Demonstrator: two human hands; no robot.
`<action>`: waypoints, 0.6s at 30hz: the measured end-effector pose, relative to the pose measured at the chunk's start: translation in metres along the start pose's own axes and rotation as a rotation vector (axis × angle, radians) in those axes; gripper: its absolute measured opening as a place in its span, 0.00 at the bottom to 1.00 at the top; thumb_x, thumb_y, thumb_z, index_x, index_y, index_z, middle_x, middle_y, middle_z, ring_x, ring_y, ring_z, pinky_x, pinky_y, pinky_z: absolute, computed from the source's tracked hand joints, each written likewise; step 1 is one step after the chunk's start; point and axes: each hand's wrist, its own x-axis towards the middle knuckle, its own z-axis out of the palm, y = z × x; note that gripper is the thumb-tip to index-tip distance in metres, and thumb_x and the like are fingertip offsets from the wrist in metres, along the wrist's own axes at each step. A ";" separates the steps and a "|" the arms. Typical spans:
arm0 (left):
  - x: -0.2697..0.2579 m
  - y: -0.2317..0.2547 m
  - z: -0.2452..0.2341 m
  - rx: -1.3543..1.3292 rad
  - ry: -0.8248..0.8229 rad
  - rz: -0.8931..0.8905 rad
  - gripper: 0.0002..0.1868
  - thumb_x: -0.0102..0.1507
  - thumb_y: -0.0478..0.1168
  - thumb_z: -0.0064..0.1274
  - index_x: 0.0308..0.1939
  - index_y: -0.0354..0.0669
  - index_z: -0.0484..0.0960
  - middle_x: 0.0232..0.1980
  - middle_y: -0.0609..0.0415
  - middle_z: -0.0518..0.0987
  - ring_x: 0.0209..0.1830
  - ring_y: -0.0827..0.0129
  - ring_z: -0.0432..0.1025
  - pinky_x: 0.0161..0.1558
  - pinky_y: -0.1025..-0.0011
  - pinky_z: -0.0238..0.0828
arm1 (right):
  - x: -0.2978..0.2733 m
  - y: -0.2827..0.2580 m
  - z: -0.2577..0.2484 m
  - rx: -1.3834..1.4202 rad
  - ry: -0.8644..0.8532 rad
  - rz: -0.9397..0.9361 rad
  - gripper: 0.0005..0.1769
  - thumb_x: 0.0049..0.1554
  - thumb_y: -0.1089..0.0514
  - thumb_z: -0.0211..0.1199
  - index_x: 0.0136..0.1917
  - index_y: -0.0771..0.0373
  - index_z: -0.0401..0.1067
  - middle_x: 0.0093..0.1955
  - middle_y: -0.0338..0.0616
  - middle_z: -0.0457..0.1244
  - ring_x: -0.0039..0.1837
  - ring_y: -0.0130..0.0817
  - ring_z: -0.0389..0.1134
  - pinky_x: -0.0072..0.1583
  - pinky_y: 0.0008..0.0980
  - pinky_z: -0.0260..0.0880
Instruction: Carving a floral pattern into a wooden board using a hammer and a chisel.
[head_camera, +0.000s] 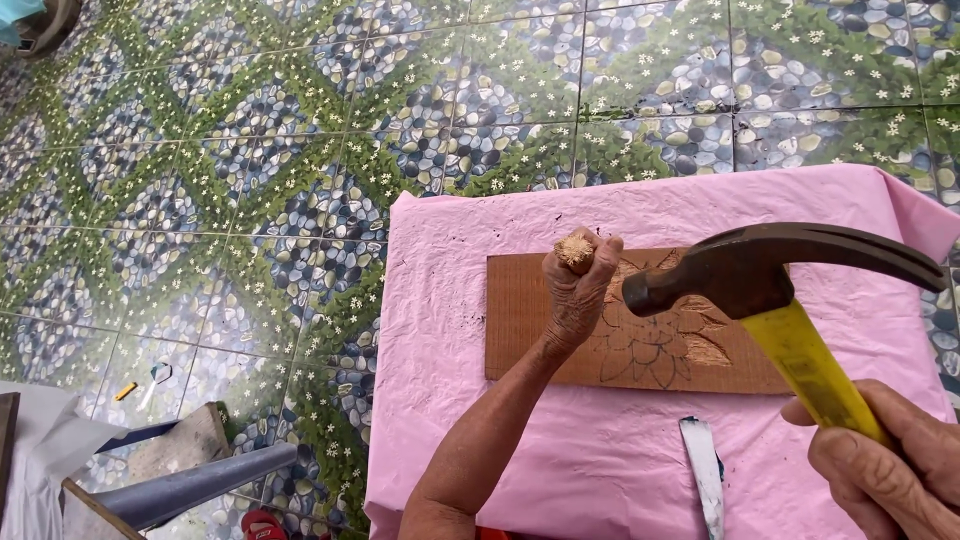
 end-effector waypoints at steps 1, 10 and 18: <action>0.001 0.000 0.000 0.008 0.003 0.031 0.14 0.67 0.41 0.55 0.28 0.50 0.71 0.25 0.67 0.65 0.25 0.79 0.59 0.30 0.71 0.58 | 0.002 -0.001 -0.002 -0.096 -0.003 -0.005 0.20 0.62 0.54 0.52 0.57 0.64 0.81 0.14 0.44 0.52 0.13 0.35 0.50 0.20 0.33 0.49; -0.008 -0.025 0.002 -0.164 -0.037 0.085 0.07 0.62 0.38 0.64 0.35 0.45 0.81 0.30 0.64 0.78 0.26 0.81 0.68 0.25 0.77 0.67 | 0.023 -0.036 0.000 -0.397 0.006 -0.068 0.19 0.60 0.49 0.54 0.59 0.46 0.82 0.12 0.41 0.58 0.15 0.34 0.59 0.24 0.31 0.66; -0.011 0.001 0.012 0.208 0.039 0.113 0.16 0.67 0.42 0.55 0.26 0.49 0.70 0.22 0.67 0.64 0.21 0.80 0.58 0.24 0.73 0.55 | 0.035 -0.078 0.015 -0.368 0.216 -0.364 0.18 0.62 0.53 0.51 0.62 0.62 0.71 0.25 0.37 0.51 0.23 0.29 0.47 0.28 0.29 0.46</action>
